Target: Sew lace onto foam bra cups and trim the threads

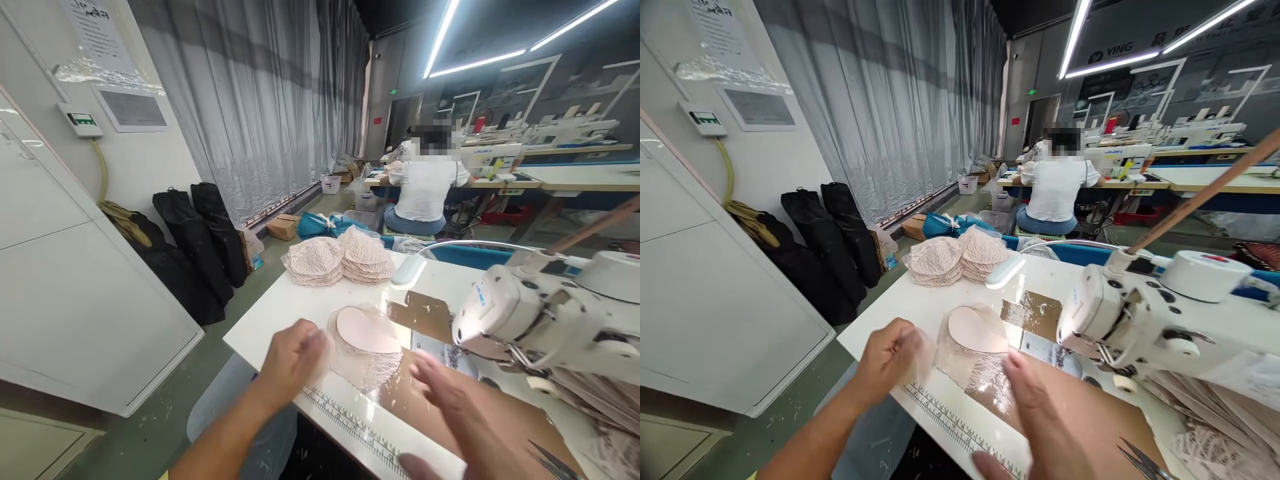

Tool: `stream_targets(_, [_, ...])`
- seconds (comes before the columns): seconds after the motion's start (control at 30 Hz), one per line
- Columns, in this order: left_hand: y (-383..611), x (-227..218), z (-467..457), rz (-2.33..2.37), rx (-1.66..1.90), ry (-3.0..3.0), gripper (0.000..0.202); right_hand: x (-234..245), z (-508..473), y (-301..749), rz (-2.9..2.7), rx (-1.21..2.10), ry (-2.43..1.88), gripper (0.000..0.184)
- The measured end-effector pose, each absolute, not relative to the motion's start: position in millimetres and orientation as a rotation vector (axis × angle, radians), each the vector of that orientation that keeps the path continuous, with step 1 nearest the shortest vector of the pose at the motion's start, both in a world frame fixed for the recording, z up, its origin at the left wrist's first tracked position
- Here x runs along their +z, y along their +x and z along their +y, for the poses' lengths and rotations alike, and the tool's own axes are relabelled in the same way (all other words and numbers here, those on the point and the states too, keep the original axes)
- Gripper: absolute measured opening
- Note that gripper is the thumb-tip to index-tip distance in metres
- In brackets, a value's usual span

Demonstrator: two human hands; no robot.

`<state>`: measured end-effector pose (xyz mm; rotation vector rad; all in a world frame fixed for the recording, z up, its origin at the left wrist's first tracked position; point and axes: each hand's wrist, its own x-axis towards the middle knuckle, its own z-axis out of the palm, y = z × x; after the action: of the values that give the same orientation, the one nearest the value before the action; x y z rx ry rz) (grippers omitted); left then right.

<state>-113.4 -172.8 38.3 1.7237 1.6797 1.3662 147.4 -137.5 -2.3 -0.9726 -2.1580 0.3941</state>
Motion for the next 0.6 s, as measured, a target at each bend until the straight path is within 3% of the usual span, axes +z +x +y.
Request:
stream_targets(0.13, [-55, 48, -175, 1.288, 1.241, 1.764, 0.023, 15, -157, 100, -1.938, 0.665, -0.858, 0.065])
stream_targets(0.3, [-30, 40, -165, 1.127, 1.224, 1.481, 0.04, 3, -138, 119, -1.685, 1.266, -1.001, 0.016])
stream_targets(0.47, [-21, 19, -137, 1.194, 1.103, 1.499, 0.043, 2, -154, 130, -1.258, 1.537, -1.003, 0.019])
stream_targets(0.6, [-23, 7, -116, 1.489, 0.873, 2.092, 0.026, 7, -170, 147, -0.967, 1.816, -0.984, 0.035])
